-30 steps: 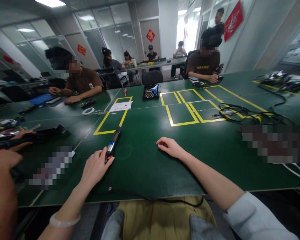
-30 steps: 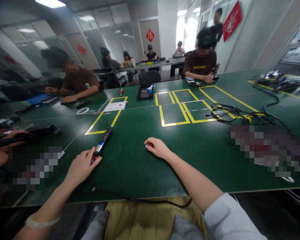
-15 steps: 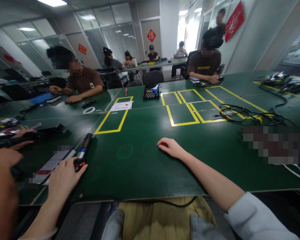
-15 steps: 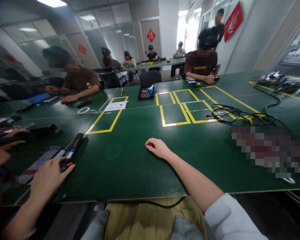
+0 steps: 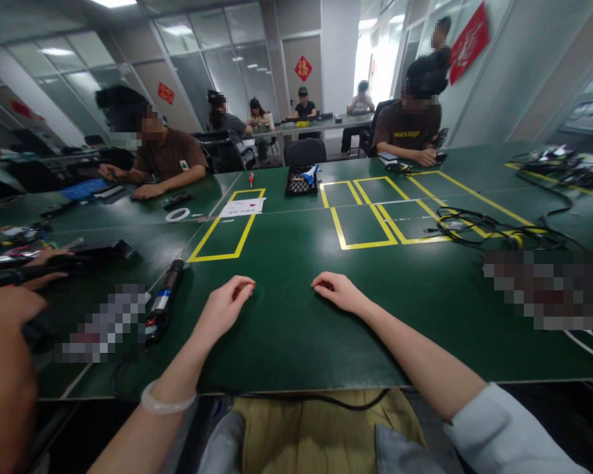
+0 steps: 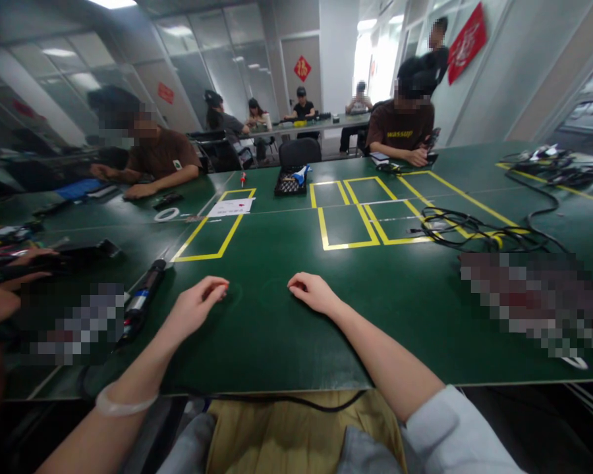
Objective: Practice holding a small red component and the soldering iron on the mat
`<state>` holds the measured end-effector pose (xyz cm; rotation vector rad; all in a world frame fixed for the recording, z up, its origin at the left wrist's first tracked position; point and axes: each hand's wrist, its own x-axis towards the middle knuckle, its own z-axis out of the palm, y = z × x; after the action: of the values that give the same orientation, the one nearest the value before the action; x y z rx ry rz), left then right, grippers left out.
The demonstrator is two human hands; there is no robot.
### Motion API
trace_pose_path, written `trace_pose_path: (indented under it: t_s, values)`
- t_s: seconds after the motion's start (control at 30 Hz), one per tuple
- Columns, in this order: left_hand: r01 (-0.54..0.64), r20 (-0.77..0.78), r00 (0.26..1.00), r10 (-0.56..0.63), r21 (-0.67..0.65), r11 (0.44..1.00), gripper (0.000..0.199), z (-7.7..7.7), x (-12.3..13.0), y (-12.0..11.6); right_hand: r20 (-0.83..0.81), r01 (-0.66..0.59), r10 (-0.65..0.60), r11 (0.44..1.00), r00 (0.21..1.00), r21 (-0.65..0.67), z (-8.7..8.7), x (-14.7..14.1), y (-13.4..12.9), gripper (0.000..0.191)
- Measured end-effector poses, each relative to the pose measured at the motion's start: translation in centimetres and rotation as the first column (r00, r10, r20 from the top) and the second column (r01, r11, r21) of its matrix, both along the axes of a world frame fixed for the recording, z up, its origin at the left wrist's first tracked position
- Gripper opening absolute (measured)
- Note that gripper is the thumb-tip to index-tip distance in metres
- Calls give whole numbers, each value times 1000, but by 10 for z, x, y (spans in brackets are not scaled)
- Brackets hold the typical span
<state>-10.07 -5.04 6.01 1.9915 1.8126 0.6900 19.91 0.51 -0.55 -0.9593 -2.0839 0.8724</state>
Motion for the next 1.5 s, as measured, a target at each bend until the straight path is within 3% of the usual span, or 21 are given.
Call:
trace_pose_path:
  t_s: [0.07,0.13,0.23,0.33,0.43,0.57,0.83,1.03,1.27,1.5]
  values:
    - [178,179,971,-162,-79,981,40,-2,37,15,-39,-26,25,999,999,-42,0,0,0,15]
    - [301,323,913,-249,-122,946,41,-4,67,29,-115,-70,57,991,992,-118,-1,0,0,20]
    - [423,501,815,-292,-169,890,49,-12,97,44,-226,-136,89,969,970,-204,-2,-2,0,34]
    - [490,604,744,-285,-204,847,53,-25,109,50,-265,-168,112,965,958,-200,-1,-4,-1,28]
    - [480,667,707,-235,-210,852,54,-41,111,51,-260,-174,121,966,958,-191,0,-4,-1,21]
    - [431,718,681,-140,-239,870,43,-52,108,50,-223,-95,49,975,974,-200,0,-3,0,24]
    - [432,715,687,-133,-254,865,38,-53,107,51,-178,-9,-19,988,984,-152,-1,0,0,22]
    - [447,712,684,-160,-235,863,36,-57,106,51,-152,-31,13,992,988,-122,-4,-3,0,19]
    - [450,749,645,-152,-211,868,35,-57,107,50,-277,-99,27,964,961,-248,-9,-4,5,23]
    - [385,748,661,-61,-269,883,38,-53,106,49,-227,-82,44,984,973,-161,-6,-2,4,18]
